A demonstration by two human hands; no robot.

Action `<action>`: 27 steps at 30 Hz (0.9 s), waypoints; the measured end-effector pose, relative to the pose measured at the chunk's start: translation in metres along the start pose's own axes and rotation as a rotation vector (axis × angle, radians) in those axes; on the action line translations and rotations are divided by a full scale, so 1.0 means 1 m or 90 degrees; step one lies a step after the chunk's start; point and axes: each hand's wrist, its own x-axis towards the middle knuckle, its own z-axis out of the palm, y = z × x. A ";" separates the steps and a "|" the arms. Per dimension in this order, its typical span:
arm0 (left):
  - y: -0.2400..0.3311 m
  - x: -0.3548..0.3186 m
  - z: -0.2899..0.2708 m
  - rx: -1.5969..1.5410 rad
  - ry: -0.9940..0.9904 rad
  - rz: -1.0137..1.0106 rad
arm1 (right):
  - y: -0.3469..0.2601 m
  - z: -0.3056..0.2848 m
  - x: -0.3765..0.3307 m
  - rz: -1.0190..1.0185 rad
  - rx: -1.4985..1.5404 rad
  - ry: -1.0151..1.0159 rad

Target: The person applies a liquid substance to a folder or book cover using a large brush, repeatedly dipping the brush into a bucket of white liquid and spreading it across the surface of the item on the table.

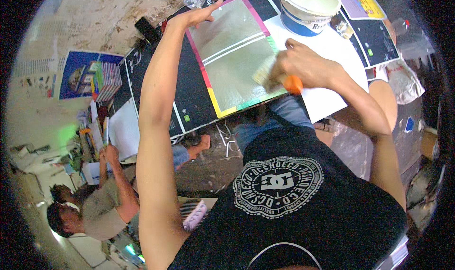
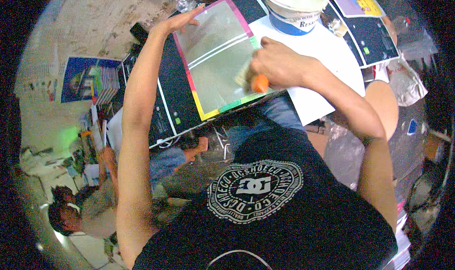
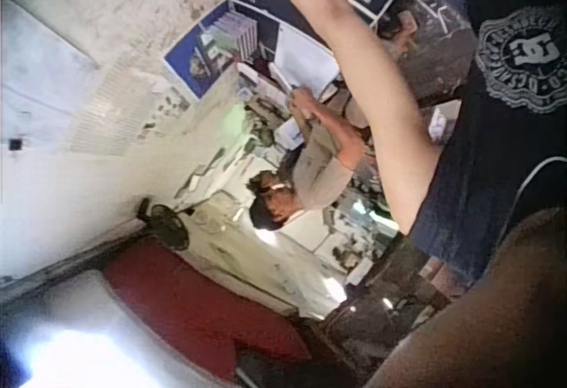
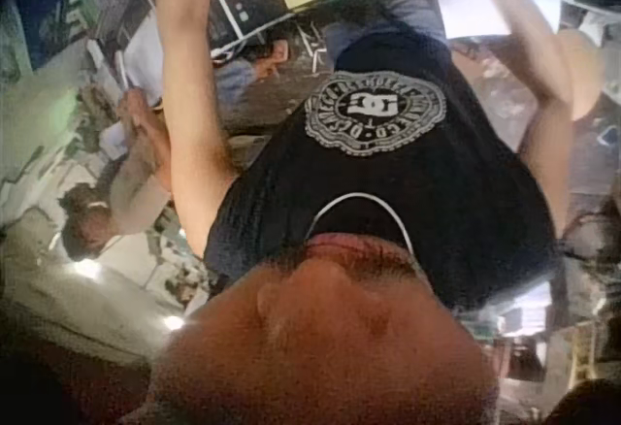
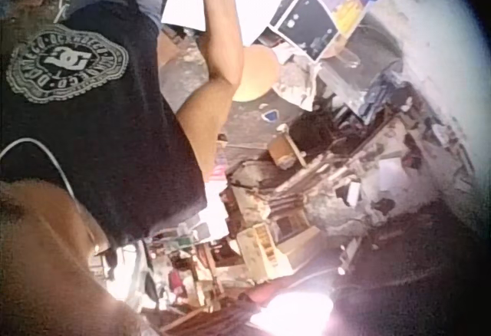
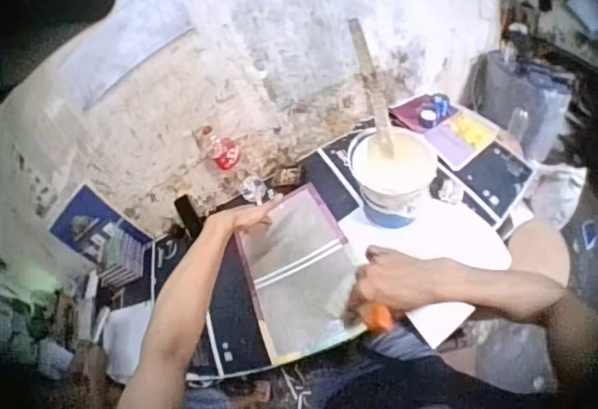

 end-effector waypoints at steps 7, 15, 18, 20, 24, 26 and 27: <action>0.017 -0.006 -0.005 -0.008 -0.014 -0.080 | 0.001 -0.051 -0.014 0.018 0.102 0.084; 0.007 -0.004 0.008 0.030 0.104 -0.072 | 0.005 -0.020 -0.036 0.006 0.003 -0.108; 0.005 -0.022 0.021 0.062 0.157 -0.036 | -0.006 -0.049 -0.077 0.075 0.218 -0.173; 0.001 -0.046 0.035 0.037 0.366 0.028 | -0.009 -0.075 -0.094 0.100 0.440 0.024; -0.009 -0.121 0.080 -0.064 0.601 0.147 | 0.001 -0.100 -0.090 0.436 0.333 0.466; -0.012 -0.159 0.107 0.005 0.544 0.168 | 0.010 -0.088 -0.065 0.486 0.259 0.694; -0.009 -0.174 0.123 0.075 0.516 0.123 | 0.020 -0.077 -0.045 0.473 0.268 0.697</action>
